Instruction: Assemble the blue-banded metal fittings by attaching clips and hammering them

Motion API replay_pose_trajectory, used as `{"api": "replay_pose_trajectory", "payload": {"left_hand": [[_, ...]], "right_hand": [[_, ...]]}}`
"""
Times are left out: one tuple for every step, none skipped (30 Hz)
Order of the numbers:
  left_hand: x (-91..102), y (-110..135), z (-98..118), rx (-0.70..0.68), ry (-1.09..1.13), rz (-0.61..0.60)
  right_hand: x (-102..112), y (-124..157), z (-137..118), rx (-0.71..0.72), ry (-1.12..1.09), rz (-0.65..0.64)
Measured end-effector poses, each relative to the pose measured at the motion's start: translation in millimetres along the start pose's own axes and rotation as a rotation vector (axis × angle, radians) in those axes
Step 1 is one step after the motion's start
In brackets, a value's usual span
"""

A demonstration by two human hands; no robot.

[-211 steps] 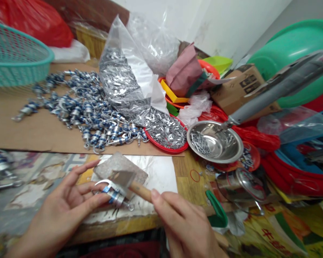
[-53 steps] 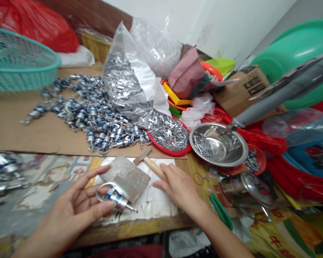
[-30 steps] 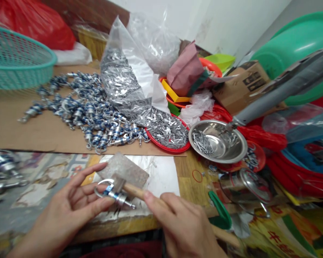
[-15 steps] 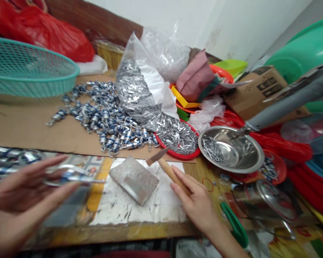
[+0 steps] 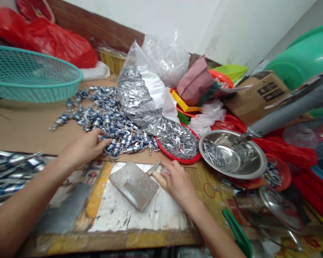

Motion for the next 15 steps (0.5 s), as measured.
{"api": "replay_pose_trajectory", "payload": {"left_hand": [[-2.3,-7,-1,0.007,-0.066,-0.018],[-3.7,-12,-3,0.011,-0.119,-0.033],[-4.2,-14,-6,0.012,-0.162,-0.045],[-4.0,-15,-10,0.011,-0.193,-0.052],[-3.2,-14,-14,0.008,-0.212,-0.058],[-1.8,-11,-18,0.003,-0.22,-0.06],[0.3,-8,-22,-0.008,-0.217,-0.059],[3.0,-4,-24,-0.023,-0.202,-0.055],[6.4,0,-26,-0.04,-0.174,-0.047],[10.4,4,-26,-0.06,-0.133,-0.032],[15.0,9,-25,-0.076,-0.079,-0.008],[19.7,15,-23,-0.088,-0.017,0.021],[24.0,21,-21,-0.096,0.047,0.053],[27.1,29,-17,-0.099,0.133,0.077],[28.3,37,-12,-0.101,0.23,0.082]], "right_hand": [[-1,-4,-1,0.009,0.012,-0.015],[-1,-6,-3,0.015,0.026,-0.026],[-2,-7,-5,0.019,0.042,-0.035],[-2,-7,-7,0.021,0.056,-0.042],[-1,-8,-8,0.023,0.067,-0.047],[-1,-8,-10,0.025,0.074,-0.051],[0,-8,-10,0.026,0.074,-0.052],[0,-9,-9,0.028,0.069,-0.052],[1,-10,-8,0.029,0.058,-0.049],[2,-12,-6,0.032,0.042,-0.044],[3,-13,-2,0.035,0.022,-0.038],[4,-14,1,0.038,-0.002,-0.027],[6,-14,4,0.039,-0.03,-0.011],[9,-13,6,0.038,-0.063,0.012],[12,-12,6,0.034,-0.097,0.039]]}}
Point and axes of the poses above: each hand's wrist, its own y-axis away from the middle knuckle, its own x-axis out of the back of the hand, z = x × y, the point moved 1 cm from there along -y, towards the middle knuckle, and after that the axes turned 1 degree about z, right-handed, at the moved point
